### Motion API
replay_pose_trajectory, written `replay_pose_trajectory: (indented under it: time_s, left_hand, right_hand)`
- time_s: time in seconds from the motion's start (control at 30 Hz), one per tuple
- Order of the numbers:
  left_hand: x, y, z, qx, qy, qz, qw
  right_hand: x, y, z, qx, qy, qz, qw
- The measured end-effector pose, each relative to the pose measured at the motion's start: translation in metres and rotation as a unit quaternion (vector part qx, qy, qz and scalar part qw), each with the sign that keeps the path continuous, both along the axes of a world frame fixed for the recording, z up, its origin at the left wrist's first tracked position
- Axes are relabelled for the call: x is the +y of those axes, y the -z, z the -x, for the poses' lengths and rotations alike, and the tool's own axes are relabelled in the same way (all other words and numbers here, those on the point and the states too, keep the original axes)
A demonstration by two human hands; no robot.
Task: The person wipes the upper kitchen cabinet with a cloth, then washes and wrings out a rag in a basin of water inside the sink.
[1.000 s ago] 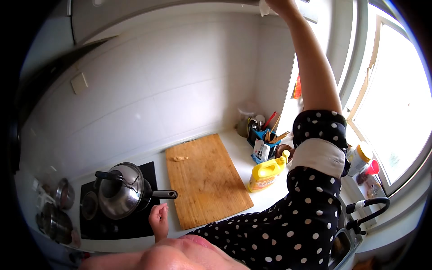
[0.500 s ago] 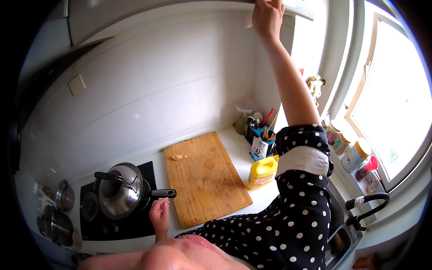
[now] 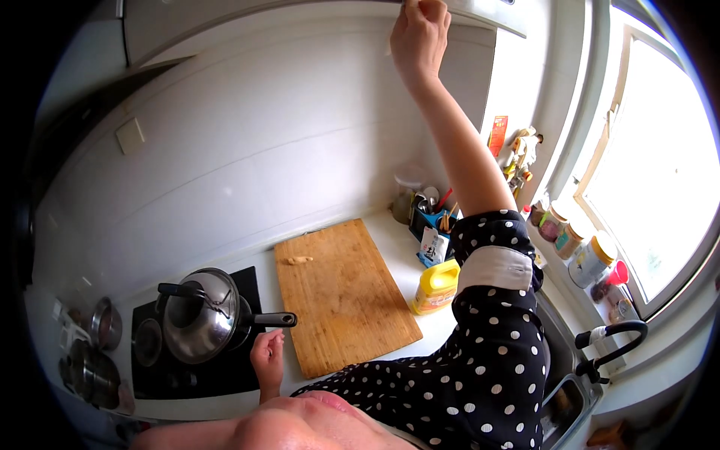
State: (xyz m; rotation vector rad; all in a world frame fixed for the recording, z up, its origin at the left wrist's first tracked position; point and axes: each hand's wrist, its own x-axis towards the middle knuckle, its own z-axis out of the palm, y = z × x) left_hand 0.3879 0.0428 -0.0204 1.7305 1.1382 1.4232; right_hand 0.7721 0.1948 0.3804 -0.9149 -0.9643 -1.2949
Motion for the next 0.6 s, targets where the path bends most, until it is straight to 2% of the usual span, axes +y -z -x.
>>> replay_pose_trajectory:
  time_s: [0.07,0.23,0.37,0.47,0.57,0.6]
  left_hand:
    - [0.001,0.0,0.001,0.002,-0.004,0.0,1.0]
    - [0.002,0.004,0.002,0.006,-0.003,0.009,1.0]
    - [0.006,0.006,0.002,-0.002,-0.007,0.015,1.0]
    - [0.004,0.007,0.004,0.006,-0.006,0.016,1.0]
    - [0.005,0.007,0.004,0.009,-0.01,0.013,1.0]
    - [0.004,0.005,0.004,0.011,-0.01,0.016,1.0]
  right_hand:
    - [0.002,-0.009,-0.005,0.014,0.03,-0.009,0.999]
    - [0.011,-0.006,0.005,0.122,-0.006,-0.005,0.993]
    - [0.008,-0.024,-0.004,0.084,0.018,-0.013,0.996]
    - [0.007,-0.013,0.001,0.119,-0.069,0.003,0.99]
    - [-0.004,-0.005,-0.008,0.069,-0.14,0.029,0.987]
    - [-0.004,-0.008,-0.027,0.037,-0.101,0.025,0.994]
